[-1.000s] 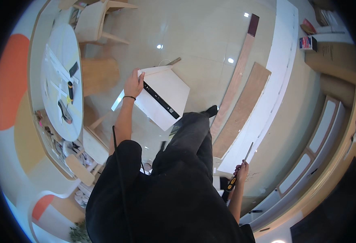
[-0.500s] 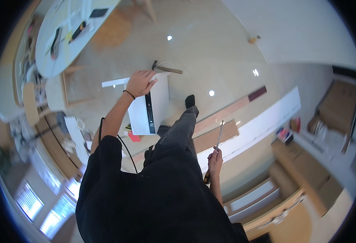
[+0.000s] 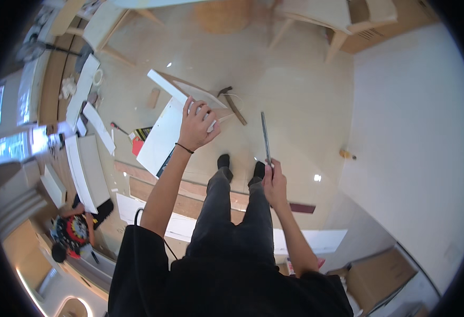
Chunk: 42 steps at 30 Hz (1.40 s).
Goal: The person uses a hand saw to cut a white cabinet drawer, then sands the edges with a sanding block. They flip the drawer to work on different sides and continue smoothing the cut edges.
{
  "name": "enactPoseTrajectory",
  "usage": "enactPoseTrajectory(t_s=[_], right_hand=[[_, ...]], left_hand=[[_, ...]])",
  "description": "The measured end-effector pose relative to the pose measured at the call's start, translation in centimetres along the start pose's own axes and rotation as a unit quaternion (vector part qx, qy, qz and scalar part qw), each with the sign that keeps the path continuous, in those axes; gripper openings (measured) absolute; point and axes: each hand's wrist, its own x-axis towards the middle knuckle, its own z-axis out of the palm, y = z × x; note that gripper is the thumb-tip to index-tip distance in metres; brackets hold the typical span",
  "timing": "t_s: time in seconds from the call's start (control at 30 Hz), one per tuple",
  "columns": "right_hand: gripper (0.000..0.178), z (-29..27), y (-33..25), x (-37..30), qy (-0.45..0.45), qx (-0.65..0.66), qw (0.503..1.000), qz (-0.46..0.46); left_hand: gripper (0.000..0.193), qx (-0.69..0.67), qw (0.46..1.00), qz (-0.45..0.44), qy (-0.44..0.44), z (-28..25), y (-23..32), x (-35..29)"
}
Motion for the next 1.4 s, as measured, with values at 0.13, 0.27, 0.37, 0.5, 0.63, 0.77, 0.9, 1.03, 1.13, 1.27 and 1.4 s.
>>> enactPoseTrajectory(t_s=[0.13, 0.27, 0.37, 0.5, 0.63, 0.77, 0.9, 1.03, 1.13, 1.27, 1.4], right_hand=[[0.028, 1.5, -0.5, 7.9, -0.063, -0.028, 0.982, -0.173], [0.033, 4.6, -1.9, 11.9, -0.090, 0.078, 0.958, -0.260], [0.037, 6.6, -3.1, 14.2, -0.082, 0.132, 0.926, -0.344], [0.041, 8.2, -3.7, 16.1, -0.090, 0.145, 0.884, -0.436], [0.034, 8.8, -2.8, 16.4, -0.035, 0.044, 0.848, -0.527], [0.025, 9.3, -1.0, 15.5, -0.005, -0.007, 0.832, -0.555], [0.021, 9.8, -0.7, 14.9, 0.024, -0.019, 0.821, -0.569], [0.018, 9.9, -1.7, 14.5, 0.047, -0.049, 0.811, -0.581], [0.016, 9.9, -2.8, 14.4, 0.049, -0.081, 0.801, -0.591], [0.015, 10.2, -3.3, 14.4, 0.075, -0.101, 0.780, -0.613], [0.019, 10.7, -2.2, 14.7, 0.099, -0.118, 0.788, -0.596]], left_hand=[[0.013, -0.017, 0.998, -0.019, 0.049, 0.5, 0.3, -0.3], [0.012, -0.041, 0.996, -0.035, 0.077, 0.7, 0.8, -0.6], [0.016, -0.080, 0.991, -0.051, 0.096, 1.0, 0.6, -0.9], [0.023, -0.334, 0.923, -0.124, 0.143, 1.5, 0.0, -1.3], [0.029, -0.238, 0.940, -0.107, 0.221, 2.9, 0.2, -1.2], [0.040, 0.060, 0.959, -0.124, 0.248, 3.4, 0.1, -2.4], [0.070, 0.069, 0.976, -0.046, 0.203, 2.8, 0.4, -5.0], [0.092, 0.087, 0.968, -0.058, 0.227, 3.5, -0.4, -4.6], [0.098, 0.107, 0.961, -0.081, 0.240, 4.3, -0.3, -4.7], [0.103, 0.099, 0.961, -0.075, 0.247, 4.3, -0.2, -4.9], [0.113, 0.058, 0.965, -0.101, 0.236, 4.3, -0.2, -4.8]])
